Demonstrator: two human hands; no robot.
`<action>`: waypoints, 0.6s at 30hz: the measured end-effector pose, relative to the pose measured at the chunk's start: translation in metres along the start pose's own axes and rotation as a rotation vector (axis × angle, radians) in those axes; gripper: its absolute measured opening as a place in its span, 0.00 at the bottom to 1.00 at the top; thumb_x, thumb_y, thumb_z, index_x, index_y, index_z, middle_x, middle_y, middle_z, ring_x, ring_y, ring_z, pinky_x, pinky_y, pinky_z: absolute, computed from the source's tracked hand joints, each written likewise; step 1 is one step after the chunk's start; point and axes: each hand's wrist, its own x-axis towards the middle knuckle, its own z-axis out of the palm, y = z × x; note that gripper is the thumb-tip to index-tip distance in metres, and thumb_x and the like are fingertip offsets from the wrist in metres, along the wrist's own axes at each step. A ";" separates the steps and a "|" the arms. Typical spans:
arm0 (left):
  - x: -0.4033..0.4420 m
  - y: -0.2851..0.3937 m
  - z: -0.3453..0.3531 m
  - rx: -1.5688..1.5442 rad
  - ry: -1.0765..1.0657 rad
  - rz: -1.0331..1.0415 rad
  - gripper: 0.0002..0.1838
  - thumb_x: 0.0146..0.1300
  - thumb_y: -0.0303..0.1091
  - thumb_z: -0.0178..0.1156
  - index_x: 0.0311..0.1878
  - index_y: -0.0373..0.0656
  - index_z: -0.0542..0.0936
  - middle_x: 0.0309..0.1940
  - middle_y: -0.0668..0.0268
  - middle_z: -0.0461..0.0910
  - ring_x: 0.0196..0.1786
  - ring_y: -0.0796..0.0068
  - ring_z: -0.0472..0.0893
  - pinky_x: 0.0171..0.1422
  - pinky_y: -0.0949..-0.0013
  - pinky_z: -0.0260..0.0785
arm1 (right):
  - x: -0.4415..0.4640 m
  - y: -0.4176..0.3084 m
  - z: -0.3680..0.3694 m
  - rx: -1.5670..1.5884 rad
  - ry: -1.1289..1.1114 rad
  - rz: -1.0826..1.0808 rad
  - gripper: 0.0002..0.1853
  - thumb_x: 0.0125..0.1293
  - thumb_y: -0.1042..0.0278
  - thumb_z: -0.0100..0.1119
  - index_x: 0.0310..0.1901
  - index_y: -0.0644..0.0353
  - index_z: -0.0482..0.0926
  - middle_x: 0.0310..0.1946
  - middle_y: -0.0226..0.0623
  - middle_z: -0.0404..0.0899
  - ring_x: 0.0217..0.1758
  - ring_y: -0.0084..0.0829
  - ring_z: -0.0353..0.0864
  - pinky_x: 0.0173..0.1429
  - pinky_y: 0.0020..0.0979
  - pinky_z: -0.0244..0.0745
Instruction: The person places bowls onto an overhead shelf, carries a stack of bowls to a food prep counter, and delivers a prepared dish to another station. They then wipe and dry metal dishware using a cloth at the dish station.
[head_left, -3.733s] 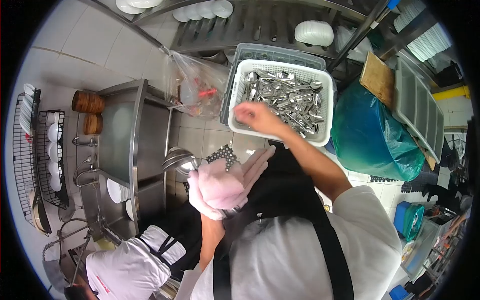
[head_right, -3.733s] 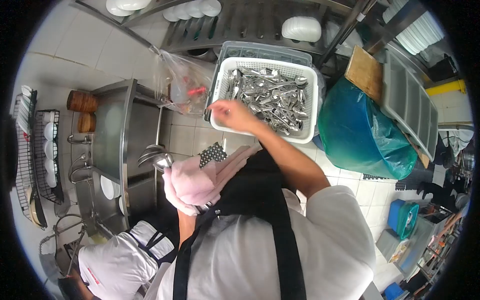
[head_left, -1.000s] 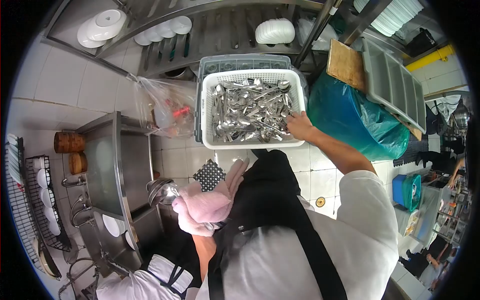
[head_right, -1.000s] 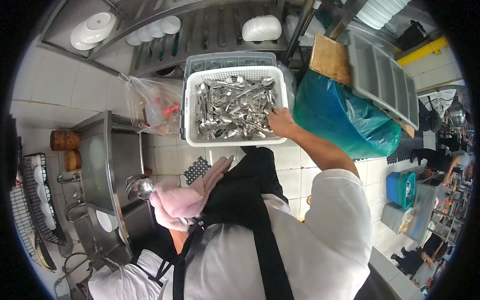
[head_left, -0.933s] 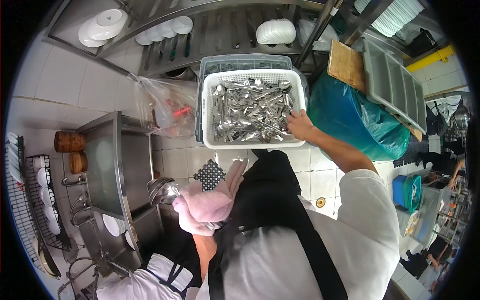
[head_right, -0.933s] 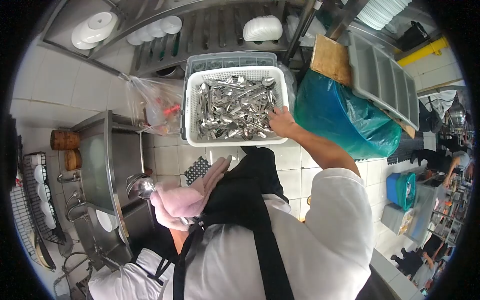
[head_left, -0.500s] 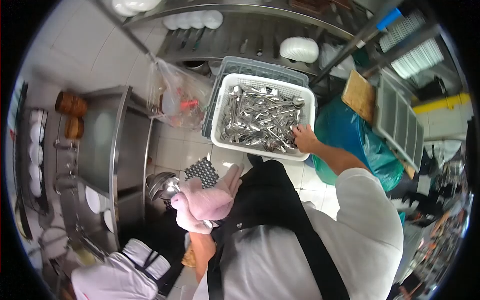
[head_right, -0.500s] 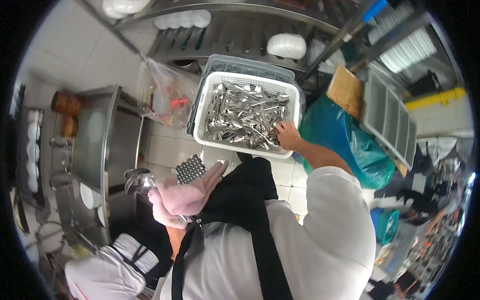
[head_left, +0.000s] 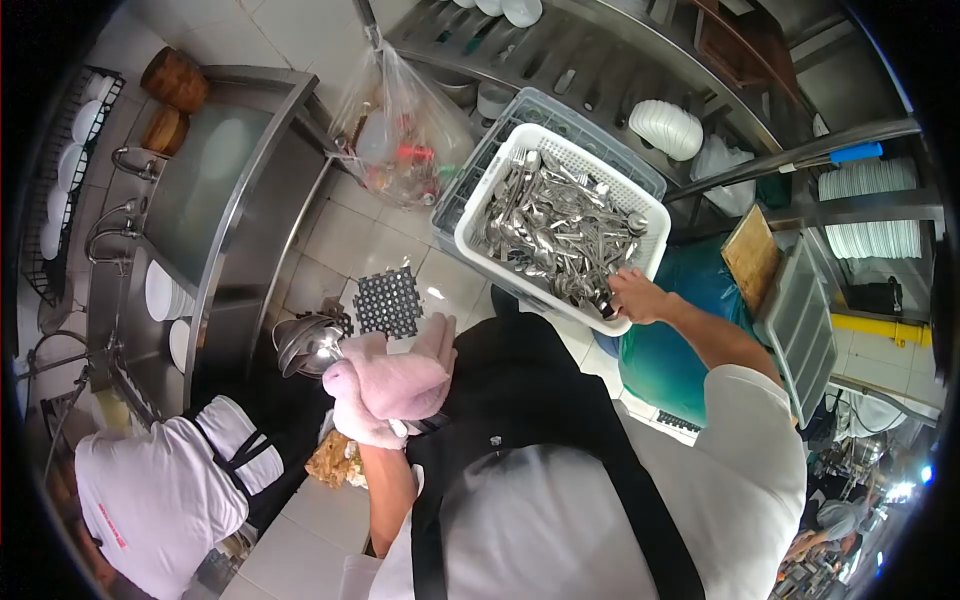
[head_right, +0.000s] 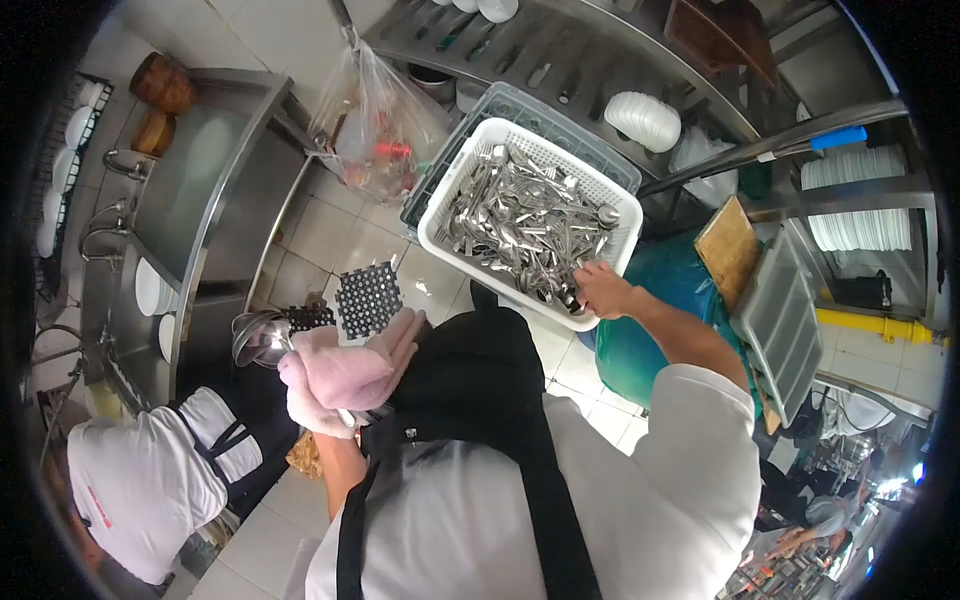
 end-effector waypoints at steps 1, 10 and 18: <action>0.002 -0.002 -0.004 -0.068 -0.004 -0.045 0.29 0.63 0.49 0.61 0.58 0.36 0.73 0.55 0.58 0.74 0.54 0.60 0.77 0.61 0.58 0.69 | -0.002 -0.003 -0.013 0.065 -0.095 0.067 0.06 0.52 0.61 0.68 0.33 0.48 0.86 0.44 0.34 0.67 0.57 0.39 0.62 0.55 0.43 0.59; -0.001 0.002 0.025 -0.030 -0.138 -0.075 0.25 0.61 0.47 0.64 0.51 0.36 0.74 0.47 0.60 0.76 0.48 0.63 0.77 0.56 0.60 0.70 | -0.040 0.026 -0.050 0.698 -0.129 0.036 0.09 0.57 0.64 0.70 0.34 0.59 0.84 0.30 0.35 0.77 0.38 0.30 0.78 0.41 0.34 0.72; 0.045 -0.020 0.021 1.274 -0.606 0.685 0.18 0.60 0.39 0.62 0.46 0.34 0.76 0.38 0.57 0.81 0.38 0.63 0.82 0.49 0.62 0.74 | -0.057 -0.059 -0.163 1.728 0.405 0.107 0.05 0.64 0.67 0.63 0.34 0.56 0.77 0.23 0.19 0.74 0.22 0.10 0.71 0.22 0.17 0.65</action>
